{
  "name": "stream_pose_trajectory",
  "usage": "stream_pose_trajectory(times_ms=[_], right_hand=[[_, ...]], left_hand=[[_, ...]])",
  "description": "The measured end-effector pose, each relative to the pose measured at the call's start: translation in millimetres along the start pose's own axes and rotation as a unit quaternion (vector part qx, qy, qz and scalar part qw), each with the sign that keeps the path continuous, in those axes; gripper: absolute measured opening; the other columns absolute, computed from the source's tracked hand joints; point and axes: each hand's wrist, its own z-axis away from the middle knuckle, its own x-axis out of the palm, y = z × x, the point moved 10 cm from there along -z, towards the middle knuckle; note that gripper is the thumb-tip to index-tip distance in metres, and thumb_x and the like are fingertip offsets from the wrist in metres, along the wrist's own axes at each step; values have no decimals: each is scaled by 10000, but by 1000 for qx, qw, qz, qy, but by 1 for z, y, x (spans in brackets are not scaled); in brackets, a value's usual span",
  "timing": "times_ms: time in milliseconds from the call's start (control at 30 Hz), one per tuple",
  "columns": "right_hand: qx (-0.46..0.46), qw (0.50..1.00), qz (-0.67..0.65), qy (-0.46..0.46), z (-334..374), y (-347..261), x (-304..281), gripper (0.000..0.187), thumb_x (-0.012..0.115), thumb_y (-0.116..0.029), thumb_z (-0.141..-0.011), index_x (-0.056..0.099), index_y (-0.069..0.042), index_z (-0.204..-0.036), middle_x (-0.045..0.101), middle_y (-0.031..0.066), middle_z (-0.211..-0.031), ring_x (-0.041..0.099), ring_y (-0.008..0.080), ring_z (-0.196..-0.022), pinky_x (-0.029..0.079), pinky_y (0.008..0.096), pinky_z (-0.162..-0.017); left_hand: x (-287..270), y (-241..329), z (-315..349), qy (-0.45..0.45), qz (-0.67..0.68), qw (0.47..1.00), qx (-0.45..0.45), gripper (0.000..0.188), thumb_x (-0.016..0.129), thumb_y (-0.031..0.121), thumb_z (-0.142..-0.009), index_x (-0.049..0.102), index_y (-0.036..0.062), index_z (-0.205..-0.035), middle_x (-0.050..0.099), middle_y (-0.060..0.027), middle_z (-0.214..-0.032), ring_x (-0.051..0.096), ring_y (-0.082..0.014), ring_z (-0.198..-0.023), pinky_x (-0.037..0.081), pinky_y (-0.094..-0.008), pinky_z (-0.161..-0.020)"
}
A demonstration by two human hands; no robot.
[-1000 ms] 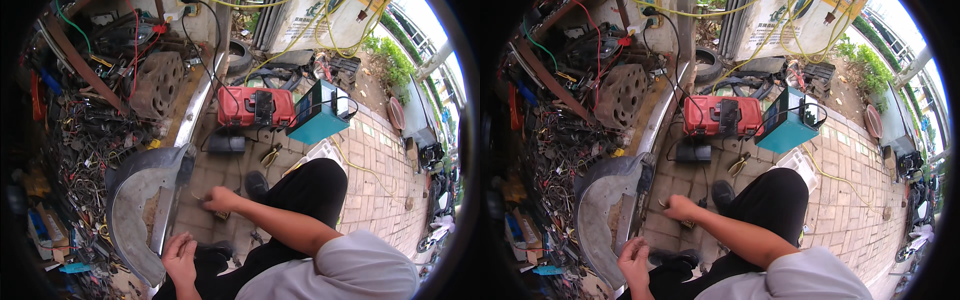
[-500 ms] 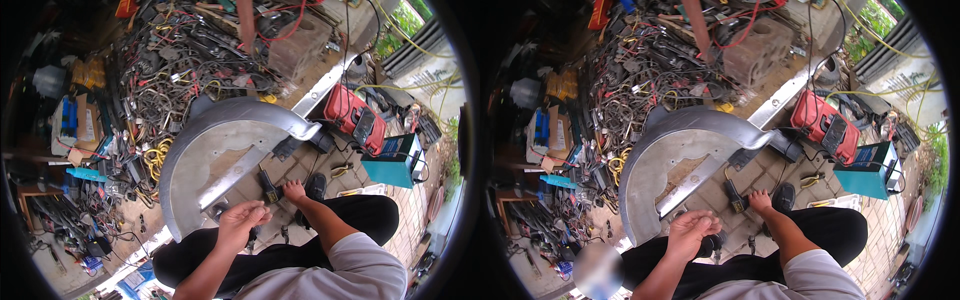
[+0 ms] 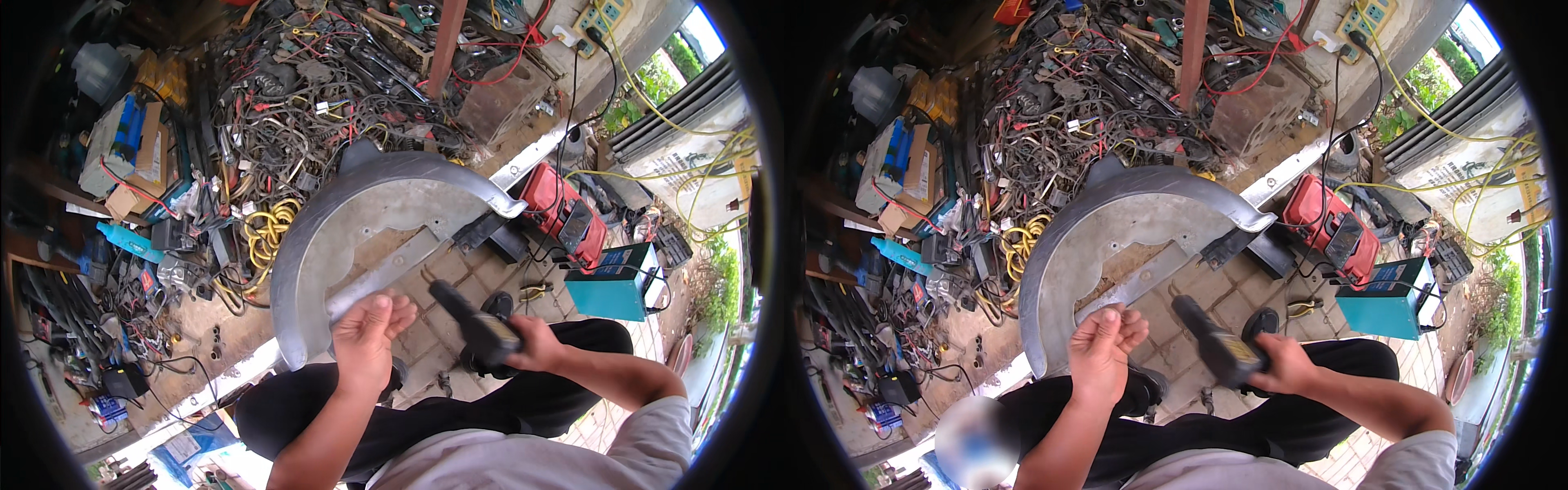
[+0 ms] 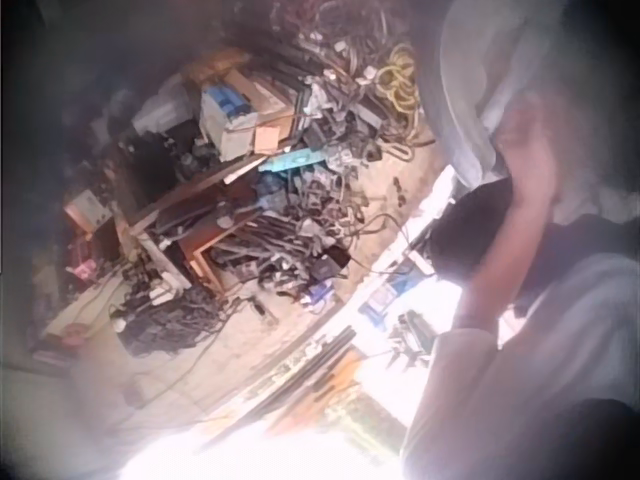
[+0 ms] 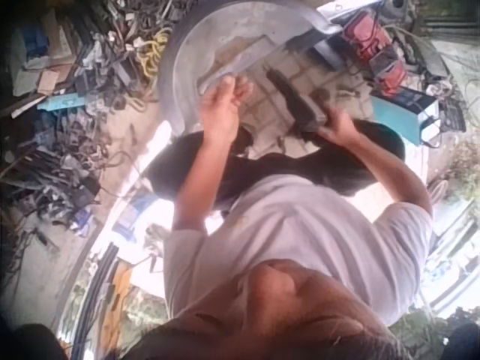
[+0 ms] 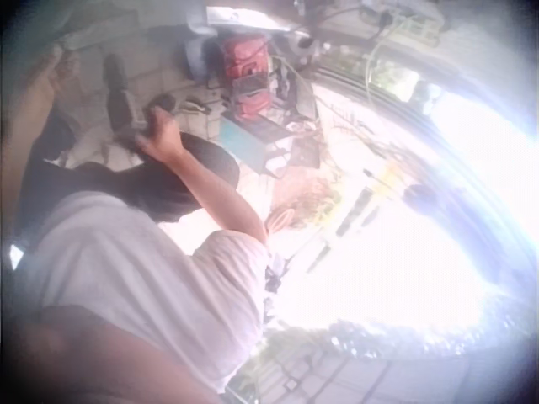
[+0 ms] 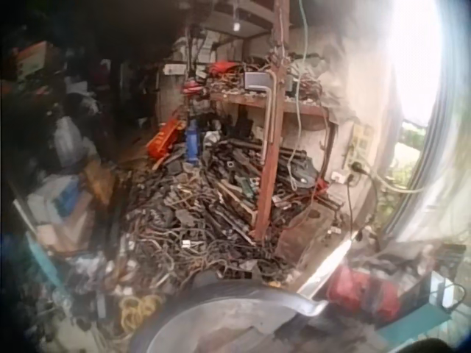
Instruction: The person uses pliers to bend a metal bracket, then positions it on a curved metal fender. They select fasteners from a plastic box and use a cordless impact driver to secure the bracket to the fender with multiple screws.
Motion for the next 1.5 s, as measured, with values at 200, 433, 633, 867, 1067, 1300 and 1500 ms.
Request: stream_pose_trajectory(times_ms=[200,433,633,867,1067,1300,1500], right_hand=[[-97,981,-146,76,7,-42,-46,339,821,-125,-743,659,-28,-1024,685,95,-864,695,263,-780,540,332,-713],[-86,956,-281,11,6,-37,-32,181,769,-105,-794,716,-70,-963,724,53,-879,694,195,-798,533,314,-755],[-27,898,-425,-110,18,-31,4,343,673,-224,-888,619,-91,-1199,655,54,-1136,604,207,-1091,412,354,-1033],[-31,827,-535,-167,22,-35,20,348,641,-275,-927,585,-96,-1219,581,62,-1241,522,214,-1184,373,375,-1086],[-45,819,-549,-159,23,-40,22,389,652,-303,-933,565,-57,-1223,579,58,-1193,528,184,-1138,382,360,-1069],[-53,796,-587,-141,18,-50,21,355,651,-262,-944,537,-58,-1210,582,41,-1013,560,176,-991,455,325,-927],[-81,876,-470,-74,4,-58,10,151,701,-159,-915,649,-59,-1016,641,26,-896,606,174,-827,513,332,-756]], left_hand=[[-15,-4,-7,70,29,997,-31,174,667,216,-979,671,64,-1064,700,-94,-1051,689,-228,-976,562,-381,-890],[-5,-12,-15,47,123,990,-59,225,678,248,-967,656,74,-1108,680,-87,-1120,661,-208,-1064,557,-375,-935],[10,-10,-18,-2,205,977,-57,209,635,234,-990,651,77,-1128,682,-91,-1165,666,-219,-1096,554,-394,-989],[19,-4,-16,-41,252,965,-54,213,629,206,-989,647,72,-1153,679,-110,-1202,683,-241,-1082,590,-404,-948],[26,1,-14,-65,268,960,-49,210,606,212,-1001,642,77,-1157,680,-95,-1213,685,-228,-1077,586,-389,-954],[24,1,-13,-60,259,964,-35,229,630,220,-987,636,79,-1168,674,-75,-1214,673,-195,-1067,567,-363,-966],[35,9,-13,-116,225,967,-26,300,616,255,-992,578,86,-1236,642,-27,-1202,652,-132,-1025,585,-242,-885]])
